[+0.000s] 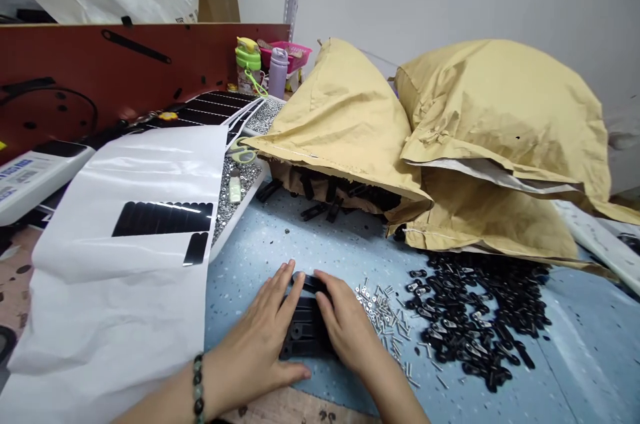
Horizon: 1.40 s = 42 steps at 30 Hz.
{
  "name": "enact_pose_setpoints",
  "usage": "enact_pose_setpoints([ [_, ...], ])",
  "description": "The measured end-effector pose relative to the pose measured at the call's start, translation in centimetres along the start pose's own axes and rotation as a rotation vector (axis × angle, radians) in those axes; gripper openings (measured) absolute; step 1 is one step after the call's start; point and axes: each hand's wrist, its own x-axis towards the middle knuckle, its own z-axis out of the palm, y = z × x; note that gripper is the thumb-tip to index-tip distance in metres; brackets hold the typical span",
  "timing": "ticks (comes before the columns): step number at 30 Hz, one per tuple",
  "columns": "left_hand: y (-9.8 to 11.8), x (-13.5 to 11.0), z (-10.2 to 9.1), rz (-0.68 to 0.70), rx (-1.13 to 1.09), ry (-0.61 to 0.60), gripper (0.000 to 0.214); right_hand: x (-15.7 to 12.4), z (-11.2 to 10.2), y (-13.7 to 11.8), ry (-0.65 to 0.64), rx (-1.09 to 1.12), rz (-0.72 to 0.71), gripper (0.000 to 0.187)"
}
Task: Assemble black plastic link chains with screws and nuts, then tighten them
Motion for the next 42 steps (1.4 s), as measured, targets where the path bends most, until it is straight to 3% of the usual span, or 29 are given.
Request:
enact_pose_setpoints([
  [3, 0.2, 0.2, 0.9, -0.029, -0.055, -0.010, 0.112, -1.3, 1.1, -0.1, -0.053, 0.053, -0.044, 0.040],
  [8, 0.5, 0.5, 1.6, -0.023, -0.046, -0.017, 0.091, -3.6, 3.2, -0.4, -0.015, -0.212, -0.089, 0.059],
  [12, 0.2, 0.1, 2.3, -0.019, -0.003, -0.035, 0.092, -4.5, 4.6, -1.5, -0.007, -0.309, -0.144, 0.071],
  [15, -0.2, -0.2, 2.7, -0.023, 0.012, -0.056, 0.097, -4.6, 4.2, -1.9, -0.042, -0.304, -0.209, 0.073],
  [18, -0.5, -0.1, 2.3, -0.003, 0.032, -0.049, 0.089, -5.1, 2.8, -1.3, -0.073, -0.262, -0.285, 0.070],
  [21, -0.3, 0.3, 1.5, 0.002, 0.067, -0.035, 0.083, -6.6, 2.0, 0.1, -0.020, -0.252, -0.295, 0.070],
  [25, 0.4, 1.0, 1.1, 0.045, 0.028, -0.065, 0.092, -8.3, 3.2, 0.9, -0.007, -0.257, -0.266, 0.080],
  [28, 0.7, 1.4, 1.6, 0.091, -0.025, -0.063, 0.080, -8.4, 4.1, 0.7, -0.062, -0.156, -0.279, 0.085],
  [30, 0.7, 1.5, 1.7, 0.095, -0.066, -0.066, 0.075, -8.2, 3.5, 0.8, -0.105, -0.037, -0.278, 0.075],
  [32, 0.7, 1.5, 1.3, 0.069, -0.148, -0.081, 0.074, -7.9, 2.1, 1.2, -0.050, 0.109, -0.208, 0.057],
  [35, 1.2, 1.3, -0.6, -0.091, -0.415, -0.086, 0.074, -7.3, -0.4, 1.6, 0.232, 0.275, -0.043, 0.044],
  [37, 2.0, 1.0, -2.1, -0.270, -0.780, -0.188, 0.064, -6.3, -1.6, 1.0, 0.356, 0.347, -0.070, 0.046],
  [40, 3.5, 0.5, -3.5, -0.610, -1.406, -0.467, 0.044, -4.2, -1.6, -0.8, 0.344, 0.446, -0.285, 0.052],
  [42, 4.0, 0.4, -3.8, -0.878, -1.641, -0.537, 0.037, -2.9, -0.8, -1.9, 0.325, 0.460, -0.288, 0.039],
])
